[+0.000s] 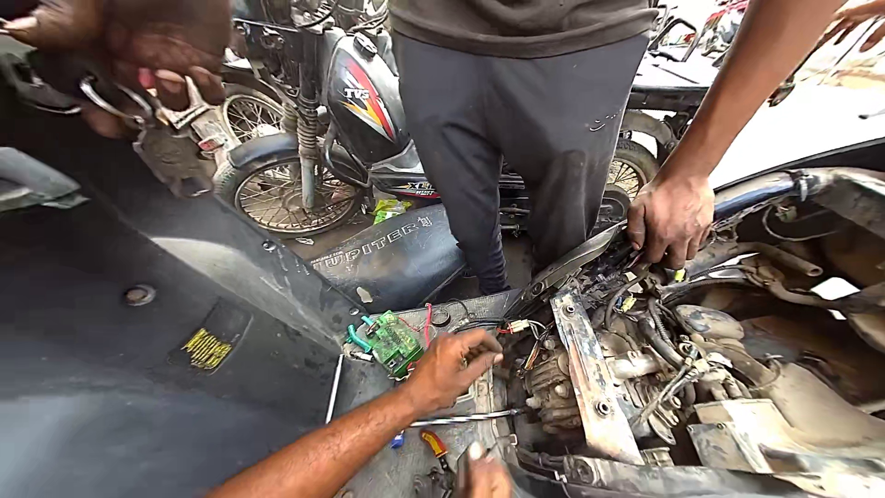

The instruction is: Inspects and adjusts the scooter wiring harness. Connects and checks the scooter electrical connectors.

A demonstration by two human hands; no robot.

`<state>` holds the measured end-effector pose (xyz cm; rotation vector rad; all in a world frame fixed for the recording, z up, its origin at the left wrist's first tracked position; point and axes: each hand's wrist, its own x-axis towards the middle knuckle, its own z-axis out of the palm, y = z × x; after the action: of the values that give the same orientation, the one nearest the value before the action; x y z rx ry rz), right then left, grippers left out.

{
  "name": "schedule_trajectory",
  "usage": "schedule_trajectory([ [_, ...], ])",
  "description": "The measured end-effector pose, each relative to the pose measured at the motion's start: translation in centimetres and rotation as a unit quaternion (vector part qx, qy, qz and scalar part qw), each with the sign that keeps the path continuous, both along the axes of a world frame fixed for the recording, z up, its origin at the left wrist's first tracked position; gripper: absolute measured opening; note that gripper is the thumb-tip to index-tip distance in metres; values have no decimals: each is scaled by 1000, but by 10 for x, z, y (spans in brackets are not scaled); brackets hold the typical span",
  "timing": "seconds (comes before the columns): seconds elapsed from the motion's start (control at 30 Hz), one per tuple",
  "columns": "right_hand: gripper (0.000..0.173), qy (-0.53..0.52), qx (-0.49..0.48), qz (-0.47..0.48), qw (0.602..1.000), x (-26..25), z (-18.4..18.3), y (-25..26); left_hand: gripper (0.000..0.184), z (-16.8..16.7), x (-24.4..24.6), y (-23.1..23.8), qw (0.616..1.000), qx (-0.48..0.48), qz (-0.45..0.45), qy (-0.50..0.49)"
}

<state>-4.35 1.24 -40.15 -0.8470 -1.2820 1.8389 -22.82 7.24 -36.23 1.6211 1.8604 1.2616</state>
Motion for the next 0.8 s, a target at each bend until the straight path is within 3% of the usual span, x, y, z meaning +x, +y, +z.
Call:
schedule_trajectory([
  [0.07, 51, -88, 185, 4, 979, -2, -2, 30, 14, 8, -10, -4, 999, 40, 30, -9],
  [0.13, 61, -174, 362, 59, 914, -6, -11, 47, 16, 8, -18, -8, 997, 54, 46, -24],
  [0.17, 60, -207, 407, 96, 885, -4, -17, 46, 17, 6, -18, -13, 996, 55, 48, -42],
  [0.27, 46, -266, 412, 168, 855, -12, -14, 54, 17, 16, -19, -21, 996, 68, 39, -49],
  [0.37, 28, -283, 379, 216, 854, -9, -7, 62, 17, 29, -14, -33, 995, 93, 27, -32],
  [0.47, 21, -283, 359, 239, 857, -6, -7, 60, 16, 40, -16, -41, 994, 105, 23, 0],
  [0.6, 23, -366, 351, 289, 812, -1, -4, 48, 14, 66, -19, -49, 989, 114, -1, 92],
  [0.77, 46, -399, 402, 322, 759, -3, 6, 39, 14, 129, -3, -60, 962, 55, -33, 266],
  [0.8, 44, -413, 406, 309, 754, -3, 11, 37, 15, 142, 3, -63, 953, 36, -23, 300],
])
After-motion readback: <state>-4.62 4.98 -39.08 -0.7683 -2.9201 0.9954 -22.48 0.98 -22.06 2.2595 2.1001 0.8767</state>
